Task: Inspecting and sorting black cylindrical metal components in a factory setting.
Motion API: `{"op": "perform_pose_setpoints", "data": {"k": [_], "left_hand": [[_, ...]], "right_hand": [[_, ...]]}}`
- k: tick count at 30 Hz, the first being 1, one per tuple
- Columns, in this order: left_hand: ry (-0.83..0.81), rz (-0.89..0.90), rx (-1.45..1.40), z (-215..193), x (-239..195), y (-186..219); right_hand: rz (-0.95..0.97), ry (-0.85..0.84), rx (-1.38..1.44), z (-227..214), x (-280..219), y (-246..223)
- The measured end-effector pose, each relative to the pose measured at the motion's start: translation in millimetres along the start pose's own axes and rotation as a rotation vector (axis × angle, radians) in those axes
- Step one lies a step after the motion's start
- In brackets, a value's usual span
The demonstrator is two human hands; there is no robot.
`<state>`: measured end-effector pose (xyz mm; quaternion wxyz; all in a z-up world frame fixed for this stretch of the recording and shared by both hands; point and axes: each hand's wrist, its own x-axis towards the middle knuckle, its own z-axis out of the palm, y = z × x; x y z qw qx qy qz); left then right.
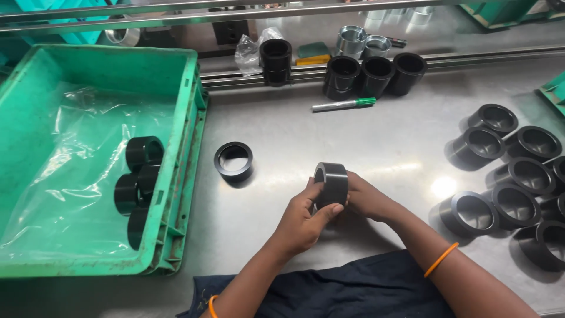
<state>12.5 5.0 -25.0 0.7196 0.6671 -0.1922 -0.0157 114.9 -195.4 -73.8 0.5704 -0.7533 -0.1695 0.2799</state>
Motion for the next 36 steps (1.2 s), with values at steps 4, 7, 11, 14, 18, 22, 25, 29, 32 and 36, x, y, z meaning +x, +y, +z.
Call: {"op": "perform_pose_setpoints", "data": {"k": [4, 7, 11, 14, 18, 22, 25, 29, 32, 36], "left_hand": [[-0.023, -0.090, -0.072, 1.9, 1.9, 6.7], [-0.005, -0.177, -0.192, 4.8, 3.9, 4.5], [0.031, -0.053, -0.081, 6.7, 1.5, 2.3], [0.028, -0.055, -0.104, 6.1, 2.5, 4.5], [0.039, -0.023, -0.015, 7.8, -1.2, 7.0], [0.024, 0.147, 0.126, 6.8, -3.2, 9.9], [0.004, -0.054, -0.048, 8.5, -3.3, 10.3], [0.008, -0.037, -0.109, 11.3, -3.2, 17.2], [0.004, 0.040, -0.017, 8.8, -4.6, 18.4], [-0.046, -0.096, -0.181, 7.7, -7.4, 6.9]], "right_hand": [[-0.349, 0.184, -0.255, 18.0, -15.4, -44.9], [-0.604, 0.301, -0.339, 24.7, -20.2, -57.4], [-0.144, 0.137, -0.010, 11.4, -5.4, -26.7], [-0.210, 0.201, -0.162, 18.1, -16.1, -44.3], [-0.469, 0.368, -0.260, 34.1, -27.4, -64.5], [-0.091, -0.032, 0.088, 17.2, -14.0, -24.7], [-0.378, 0.196, -0.201, 22.3, -22.6, -45.2], [-0.398, 0.165, -0.052, 17.0, -23.9, -42.5], [-0.188, 0.057, 0.016, 11.4, -17.3, -25.5], [-0.443, 0.247, -0.183, 26.6, -30.8, -62.3]]}}
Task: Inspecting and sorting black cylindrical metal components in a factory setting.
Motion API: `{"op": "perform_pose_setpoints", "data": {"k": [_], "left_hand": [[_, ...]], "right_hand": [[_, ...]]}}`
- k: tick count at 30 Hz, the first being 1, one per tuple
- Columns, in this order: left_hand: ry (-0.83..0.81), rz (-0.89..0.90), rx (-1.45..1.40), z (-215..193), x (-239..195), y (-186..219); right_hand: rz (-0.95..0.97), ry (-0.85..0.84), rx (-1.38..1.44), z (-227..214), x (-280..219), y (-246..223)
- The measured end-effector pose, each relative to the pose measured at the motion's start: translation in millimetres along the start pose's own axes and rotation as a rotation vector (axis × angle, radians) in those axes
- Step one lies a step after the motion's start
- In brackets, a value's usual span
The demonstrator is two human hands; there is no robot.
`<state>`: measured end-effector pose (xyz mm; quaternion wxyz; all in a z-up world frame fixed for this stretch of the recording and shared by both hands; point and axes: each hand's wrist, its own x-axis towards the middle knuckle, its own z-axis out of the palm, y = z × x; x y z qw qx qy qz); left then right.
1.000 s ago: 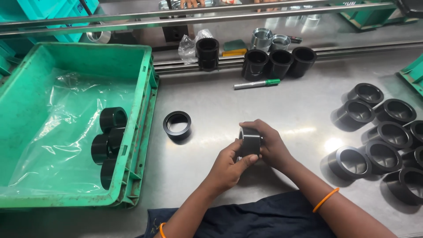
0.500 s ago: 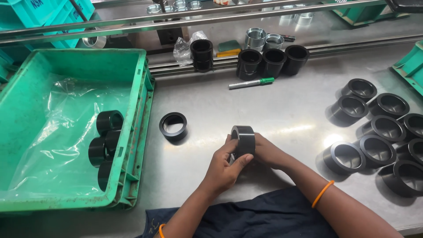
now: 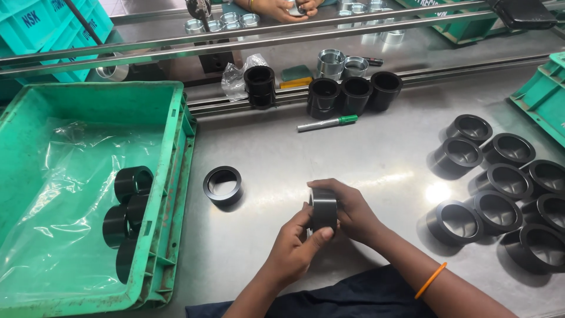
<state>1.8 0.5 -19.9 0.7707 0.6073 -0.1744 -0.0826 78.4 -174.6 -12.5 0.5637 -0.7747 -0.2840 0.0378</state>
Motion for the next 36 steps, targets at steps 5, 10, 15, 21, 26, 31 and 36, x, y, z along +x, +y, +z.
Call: {"op": "perform_pose_setpoints", "data": {"k": [5, 10, 15, 21, 26, 31, 36], "left_hand": [[0.001, 0.090, 0.258, 1.5, 1.0, 19.6], [-0.044, 0.042, 0.126, -0.1, 1.0, 11.4], [-0.016, 0.087, 0.235, -4.8, 3.1, 8.0], [-0.007, -0.052, 0.061, -7.4, 3.3, 0.5], [-0.005, -0.010, 0.193, -9.1, 1.8, 3.8], [-0.036, -0.051, 0.048, -5.7, 3.5, 4.6], [-0.017, 0.066, 0.136, -10.5, 1.9, -0.5]], "right_hand": [[0.194, -0.217, 0.260, -10.4, -1.1, 42.9], [0.160, -0.132, -0.218, -7.0, 0.2, 25.3], [0.146, -0.291, 0.006, -4.3, -0.8, 49.3], [-0.060, 0.003, -0.095, 0.7, 0.8, 8.6], [0.275, -0.223, 0.057, -7.0, 2.4, 35.6], [0.027, -0.063, -0.036, -1.7, 0.2, 15.5], [0.270, -0.215, -0.052, -6.5, 2.5, 33.1]]}}
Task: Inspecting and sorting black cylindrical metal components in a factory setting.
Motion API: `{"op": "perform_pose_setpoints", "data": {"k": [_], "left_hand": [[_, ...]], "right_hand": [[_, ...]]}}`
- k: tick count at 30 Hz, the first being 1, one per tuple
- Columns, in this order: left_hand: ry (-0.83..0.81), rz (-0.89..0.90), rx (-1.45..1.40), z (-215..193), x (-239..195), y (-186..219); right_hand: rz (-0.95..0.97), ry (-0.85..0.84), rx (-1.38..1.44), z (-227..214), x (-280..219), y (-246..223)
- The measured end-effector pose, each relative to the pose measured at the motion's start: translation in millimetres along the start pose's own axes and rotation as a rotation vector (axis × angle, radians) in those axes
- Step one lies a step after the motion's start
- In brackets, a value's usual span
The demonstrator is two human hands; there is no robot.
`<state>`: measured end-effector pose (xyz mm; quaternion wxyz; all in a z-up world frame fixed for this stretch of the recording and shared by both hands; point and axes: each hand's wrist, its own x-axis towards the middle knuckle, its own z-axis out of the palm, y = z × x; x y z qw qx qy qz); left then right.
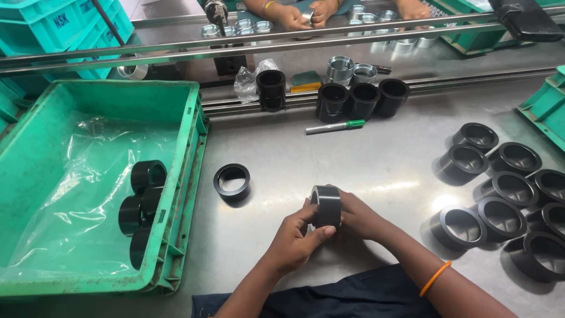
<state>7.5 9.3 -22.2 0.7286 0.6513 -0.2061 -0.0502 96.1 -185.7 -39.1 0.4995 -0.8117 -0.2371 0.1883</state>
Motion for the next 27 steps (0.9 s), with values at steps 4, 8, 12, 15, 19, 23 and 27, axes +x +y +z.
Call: {"op": "perform_pose_setpoints", "data": {"k": [4, 8, 12, 15, 19, 23, 27], "left_hand": [[0.065, -0.242, -0.114, 6.3, 3.5, 3.1], [0.188, -0.242, -0.451, -3.2, 7.6, -9.2], [0.463, -0.264, -1.064, -21.8, 14.0, -49.5], [0.594, -0.432, -0.877, -14.2, 14.1, -23.7], [0.495, -0.353, -0.952, -17.1, 12.9, 1.7], [0.458, -0.386, -0.987, -24.0, 12.3, -1.8], [0.326, -0.290, -0.852, -29.9, 12.2, -6.6]], "right_hand": [[-0.281, 0.179, -0.196, 3.6, -10.1, -15.7], [-0.079, 0.152, 0.153, 9.1, -5.5, -34.8], [0.261, 0.012, 0.706, 11.8, -7.8, -28.4], [0.194, 0.191, 0.420, 36.7, -10.5, -26.1], [-0.534, 0.212, -0.306, 30.3, -19.2, -27.4], [-0.638, 0.144, -0.355, 8.0, -18.7, -12.6], [-0.607, 0.495, -0.841, 16.2, -12.5, -16.1]]}}
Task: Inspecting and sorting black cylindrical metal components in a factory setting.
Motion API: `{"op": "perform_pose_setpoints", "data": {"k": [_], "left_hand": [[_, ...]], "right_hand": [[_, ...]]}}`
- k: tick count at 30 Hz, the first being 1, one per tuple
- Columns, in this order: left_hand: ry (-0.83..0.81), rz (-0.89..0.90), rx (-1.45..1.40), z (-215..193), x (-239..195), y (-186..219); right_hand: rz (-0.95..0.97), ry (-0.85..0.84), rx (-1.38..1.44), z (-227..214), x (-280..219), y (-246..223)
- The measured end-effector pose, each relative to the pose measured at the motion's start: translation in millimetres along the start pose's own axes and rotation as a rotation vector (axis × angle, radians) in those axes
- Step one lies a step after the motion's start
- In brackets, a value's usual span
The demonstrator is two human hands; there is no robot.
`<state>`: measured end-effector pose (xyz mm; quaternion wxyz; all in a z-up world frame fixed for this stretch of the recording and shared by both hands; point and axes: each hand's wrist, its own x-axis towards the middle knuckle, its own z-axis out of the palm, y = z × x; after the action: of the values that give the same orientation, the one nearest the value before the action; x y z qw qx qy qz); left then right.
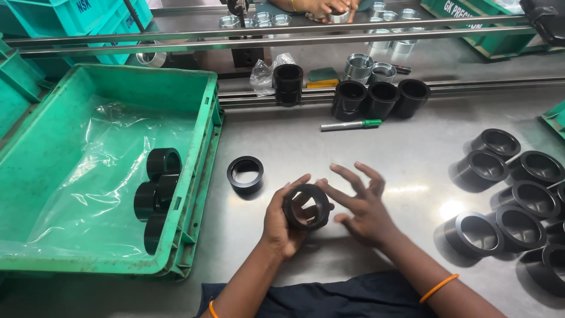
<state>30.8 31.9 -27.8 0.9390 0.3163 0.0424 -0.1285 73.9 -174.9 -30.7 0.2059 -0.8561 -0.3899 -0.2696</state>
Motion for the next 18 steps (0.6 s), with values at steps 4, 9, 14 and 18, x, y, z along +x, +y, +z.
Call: {"op": "perform_pose_setpoints", "data": {"k": [4, 9, 14, 18], "left_hand": [[-0.053, 0.058, 0.088, -6.3, 0.0, 3.3], [-0.167, 0.293, 0.580, -10.2, -0.5, 25.1], [-0.008, 0.486, 1.652, 5.1, -14.2, 39.0], [0.189, 0.574, 2.011, -13.9, -3.8, 41.5]], "right_hand": [[-0.039, -0.003, 0.067, 10.7, -6.0, -25.4], [-0.139, -0.547, 0.333, -21.7, -4.2, -4.3], [0.874, -0.649, -0.200, -105.5, -19.9, 109.0], [1.042, -1.144, -0.509, -71.2, -143.3, 298.8]]}}
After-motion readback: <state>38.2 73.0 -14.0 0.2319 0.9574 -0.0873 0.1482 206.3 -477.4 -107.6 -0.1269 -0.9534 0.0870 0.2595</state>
